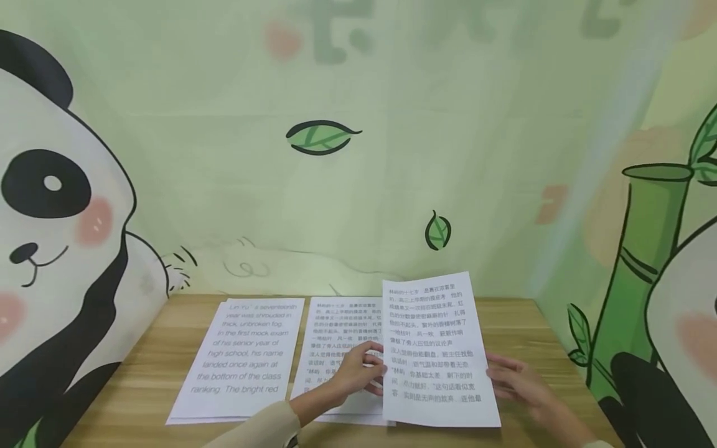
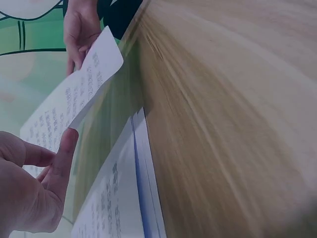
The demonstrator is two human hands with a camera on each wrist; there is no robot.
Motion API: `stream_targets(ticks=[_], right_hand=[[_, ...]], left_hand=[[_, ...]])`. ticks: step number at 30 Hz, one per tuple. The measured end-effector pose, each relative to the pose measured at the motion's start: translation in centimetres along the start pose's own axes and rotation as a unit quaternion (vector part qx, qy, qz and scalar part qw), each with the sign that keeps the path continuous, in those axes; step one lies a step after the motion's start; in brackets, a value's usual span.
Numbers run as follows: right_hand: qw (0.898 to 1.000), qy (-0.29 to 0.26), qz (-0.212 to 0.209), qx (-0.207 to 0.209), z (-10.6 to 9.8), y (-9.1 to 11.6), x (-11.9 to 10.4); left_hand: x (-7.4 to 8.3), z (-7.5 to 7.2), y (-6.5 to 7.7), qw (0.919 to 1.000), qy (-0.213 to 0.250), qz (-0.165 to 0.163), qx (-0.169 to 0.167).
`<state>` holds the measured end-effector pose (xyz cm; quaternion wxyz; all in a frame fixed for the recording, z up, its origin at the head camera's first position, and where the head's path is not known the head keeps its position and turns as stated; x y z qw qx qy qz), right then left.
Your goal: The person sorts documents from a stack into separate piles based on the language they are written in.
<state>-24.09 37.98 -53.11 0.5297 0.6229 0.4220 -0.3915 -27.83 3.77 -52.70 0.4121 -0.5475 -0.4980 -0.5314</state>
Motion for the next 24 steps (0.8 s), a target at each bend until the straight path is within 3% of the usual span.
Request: stream_targets(ticks=[4,8,12,19,24], right_hand=[[1.0,0.007,0.001,0.023,-1.3,-0.1,-0.1],[0.998,0.016,0.016,0.062,-2.3,-0.2,0.5],[0.996,0.035,0.02,0.075,-3.5,-0.1,1.1],[0.994,0.059,0.014,0.092,-5.3,-0.3,1.3],[0.99,0.068,0.041,0.115,-5.7,-0.6,1.7]], left_hand=[[-0.1,1.4,-0.9,1.0,-0.003,0.002,0.006],[-0.9,2.9,-1.4,0.9996,-0.001,-0.029,-0.001],[-1.2,4.5,-1.8,0.9986,-0.01,-0.051,-0.014],[-0.6,6.5,-2.0,0.9987,-0.029,-0.036,-0.021],[-1.3,7.7,-1.8,0.9964,-0.002,-0.08,-0.028]])
Point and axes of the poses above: each hand's wrist, its own y-axis away from the middle knuckle, its own z-axis out of the palm, x = y × z, the point moved 4 cm from there along -y, towards the middle knuckle, and after that the axes turned 12 degrees about x, right-handed, at the moved point
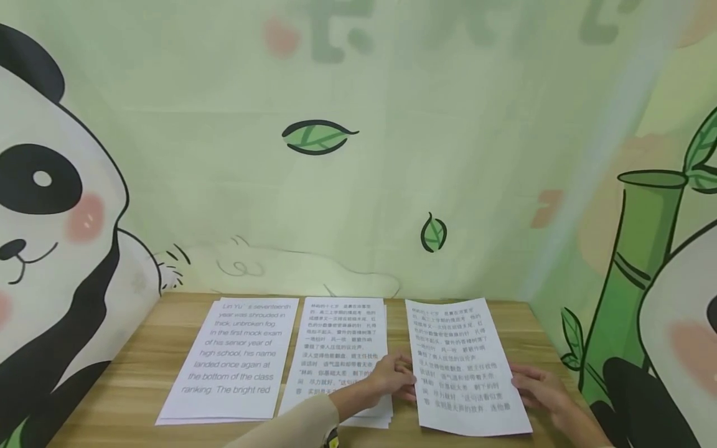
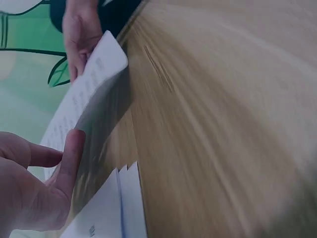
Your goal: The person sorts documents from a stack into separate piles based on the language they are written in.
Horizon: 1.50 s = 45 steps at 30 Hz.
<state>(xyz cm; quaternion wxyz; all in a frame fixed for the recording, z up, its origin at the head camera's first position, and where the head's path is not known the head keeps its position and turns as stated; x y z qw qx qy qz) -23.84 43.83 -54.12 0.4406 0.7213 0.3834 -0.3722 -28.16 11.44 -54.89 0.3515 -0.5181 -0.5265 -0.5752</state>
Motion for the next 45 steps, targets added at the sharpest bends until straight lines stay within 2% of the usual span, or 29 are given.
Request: stream_targets(ticks=[2,6,9,13,16,21,24,27,30,34,40,45], right_hand=[[1.0,0.004,0.013,0.0,0.3,-0.1,0.3],[0.999,0.014,0.029,0.0,0.5,-0.2,0.8],[0.999,0.026,0.022,-0.008,0.6,-0.4,0.7],[0.999,0.039,-0.009,-0.03,0.6,-0.6,0.2],[0.997,0.033,-0.037,-0.055,0.3,-0.5,0.1],[0.996,0.005,-0.041,-0.076,-0.7,-0.5,0.7],[0.996,-0.019,-0.035,-0.078,-0.7,-0.4,0.8],[0.995,-0.035,-0.042,-0.087,-0.1,0.1,0.3],[0.993,-0.029,-0.05,-0.1,0.7,0.7,-0.4],[0.99,0.014,-0.068,-0.124,2.0,1.6,-1.8],[0.979,0.048,-0.102,-0.171,5.2,3.0,-3.9],[0.972,0.032,-0.102,-0.208,8.5,3.5,-4.4]], left_hand=[[-0.4,0.2,0.1,0.9999,0.005,-0.014,-0.003],[-0.8,0.3,0.3,0.9996,-0.012,-0.026,-0.007],[-0.7,0.0,0.4,0.9992,-0.028,-0.029,-0.005],[-0.2,-0.6,0.2,0.9989,-0.042,-0.019,-0.007],[-0.1,-1.2,0.2,0.9986,-0.042,-0.011,-0.031],[0.1,-3.2,0.5,0.9947,-0.046,-0.012,-0.091],[0.5,-5.0,0.5,0.9953,-0.033,-0.008,-0.091],[0.7,-7.5,0.6,0.9979,-0.014,-0.001,-0.063],[0.6,-10.7,0.9,0.9993,-0.016,0.006,-0.034],[0.2,-15.3,1.5,0.9994,-0.032,0.01,-0.006],[-1.0,-21.0,2.7,0.9975,-0.058,0.006,0.041],[-1.7,-23.9,3.6,0.9924,-0.092,-0.009,0.08]])
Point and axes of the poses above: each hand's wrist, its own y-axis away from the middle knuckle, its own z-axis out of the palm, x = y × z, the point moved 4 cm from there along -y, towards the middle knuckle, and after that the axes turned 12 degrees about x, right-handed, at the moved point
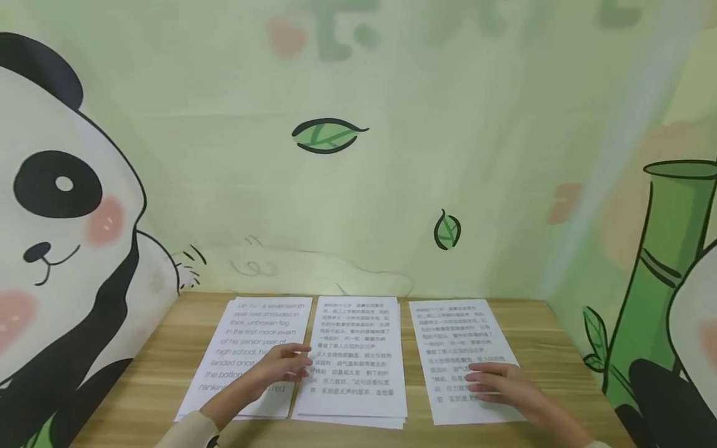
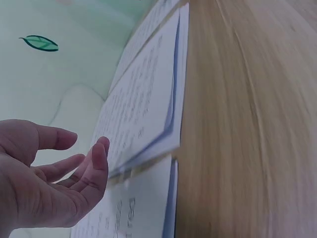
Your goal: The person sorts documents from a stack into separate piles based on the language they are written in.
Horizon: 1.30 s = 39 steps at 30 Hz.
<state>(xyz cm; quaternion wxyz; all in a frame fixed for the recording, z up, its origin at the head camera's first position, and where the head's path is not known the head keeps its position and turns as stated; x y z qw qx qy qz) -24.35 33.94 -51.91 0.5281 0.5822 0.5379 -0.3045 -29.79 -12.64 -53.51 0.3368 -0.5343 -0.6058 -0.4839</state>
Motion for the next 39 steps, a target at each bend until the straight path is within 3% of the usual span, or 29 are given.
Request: stream_targets(ticks=[5,8,19,26,34,36,39], right_hand=[[0.999,-0.033,-0.021,-0.031,3.2,-1.3,-0.4],[0.999,-0.041,-0.01,-0.034,5.0,-2.1,-0.6],[0.996,-0.064,0.014,-0.055,10.4,-3.9,-1.6],[0.996,-0.066,0.02,-0.064,11.3,-3.8,-1.9],[0.995,-0.079,0.017,-0.054,11.1,-3.5,-2.3],[0.996,-0.079,0.018,-0.043,11.1,-3.6,-2.4],[0.997,-0.064,0.047,0.008,11.2,-3.9,-2.4]], left_hand=[[-1.1,-1.4,0.4,0.9988,-0.037,-0.019,0.027],[-1.5,-1.6,0.7,0.9977,-0.05,-0.03,0.033],[-1.5,-0.8,1.0,0.9935,-0.103,-0.047,0.012],[-1.5,-0.4,1.2,0.9942,-0.1,-0.038,0.003],[-1.0,-0.2,1.3,0.9967,-0.079,-0.017,0.011],[-1.1,0.0,1.2,0.998,-0.062,-0.011,0.011],[-1.4,0.8,0.8,0.9996,-0.024,-0.014,-0.001]])
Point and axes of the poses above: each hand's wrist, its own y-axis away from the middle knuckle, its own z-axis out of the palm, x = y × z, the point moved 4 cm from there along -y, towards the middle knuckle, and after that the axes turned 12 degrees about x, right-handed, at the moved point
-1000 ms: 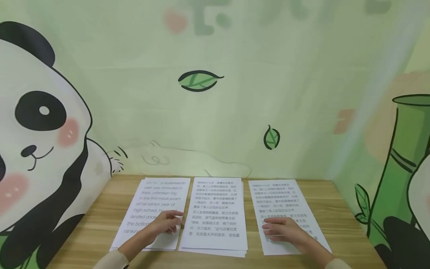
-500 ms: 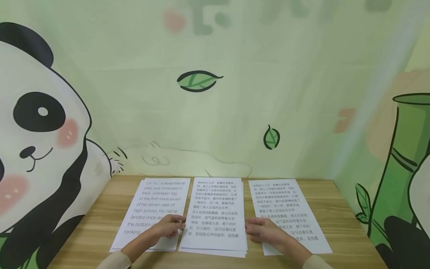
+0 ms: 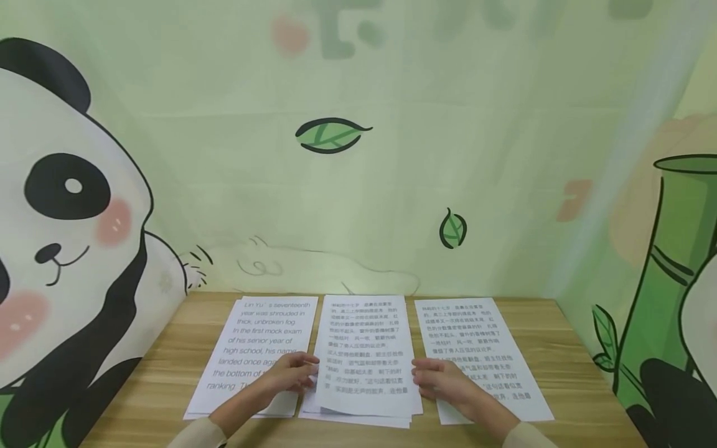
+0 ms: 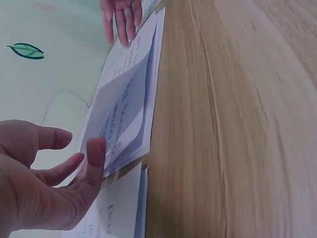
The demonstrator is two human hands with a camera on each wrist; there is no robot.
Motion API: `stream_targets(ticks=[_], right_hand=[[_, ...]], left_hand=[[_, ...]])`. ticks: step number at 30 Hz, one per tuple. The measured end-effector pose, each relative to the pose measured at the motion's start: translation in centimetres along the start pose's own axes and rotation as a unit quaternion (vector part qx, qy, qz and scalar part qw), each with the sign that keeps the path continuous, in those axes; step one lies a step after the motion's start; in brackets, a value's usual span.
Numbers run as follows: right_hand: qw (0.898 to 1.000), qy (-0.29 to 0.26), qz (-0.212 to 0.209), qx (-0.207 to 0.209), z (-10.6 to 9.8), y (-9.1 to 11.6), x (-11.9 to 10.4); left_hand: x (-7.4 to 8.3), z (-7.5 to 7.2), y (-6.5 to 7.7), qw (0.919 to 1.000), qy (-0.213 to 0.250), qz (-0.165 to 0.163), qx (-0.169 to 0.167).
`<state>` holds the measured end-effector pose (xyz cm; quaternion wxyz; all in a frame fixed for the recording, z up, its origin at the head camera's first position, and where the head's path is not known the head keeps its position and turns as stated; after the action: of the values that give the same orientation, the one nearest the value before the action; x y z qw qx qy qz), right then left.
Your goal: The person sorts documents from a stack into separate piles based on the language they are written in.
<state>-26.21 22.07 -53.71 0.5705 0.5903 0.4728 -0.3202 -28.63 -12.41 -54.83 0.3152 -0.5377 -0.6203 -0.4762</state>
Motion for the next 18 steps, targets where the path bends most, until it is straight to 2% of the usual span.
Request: stream_targets(ticks=[3,5,11,18], right_hand=[[0.998,0.013,0.027,0.055,0.2,-0.4,-0.1],[0.996,0.015,0.042,0.077,0.3,-0.5,-0.2],[0.997,0.007,0.036,0.066,0.4,-0.6,-0.1],[1.0,-0.012,-0.003,0.019,-0.4,-0.3,0.4]], left_hand=[[-0.2,0.8,-0.4,0.9993,0.032,-0.013,-0.01],[-0.2,1.2,-0.4,0.9988,0.04,-0.021,-0.019],[-0.6,1.7,-0.6,0.998,0.04,-0.036,-0.033],[-0.8,0.9,-0.3,0.996,0.078,-0.024,-0.034]])
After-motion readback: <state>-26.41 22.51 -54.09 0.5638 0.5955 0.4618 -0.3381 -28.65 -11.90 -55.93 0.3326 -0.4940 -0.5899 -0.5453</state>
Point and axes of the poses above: each hand's wrist, its own y-axis away from the middle knuckle, its own z-axis out of the palm, x = y × z, the point moved 4 cm from there along -y, towards the middle knuckle, and after that the axes turned 12 degrees about x, right-handed, at the moved point
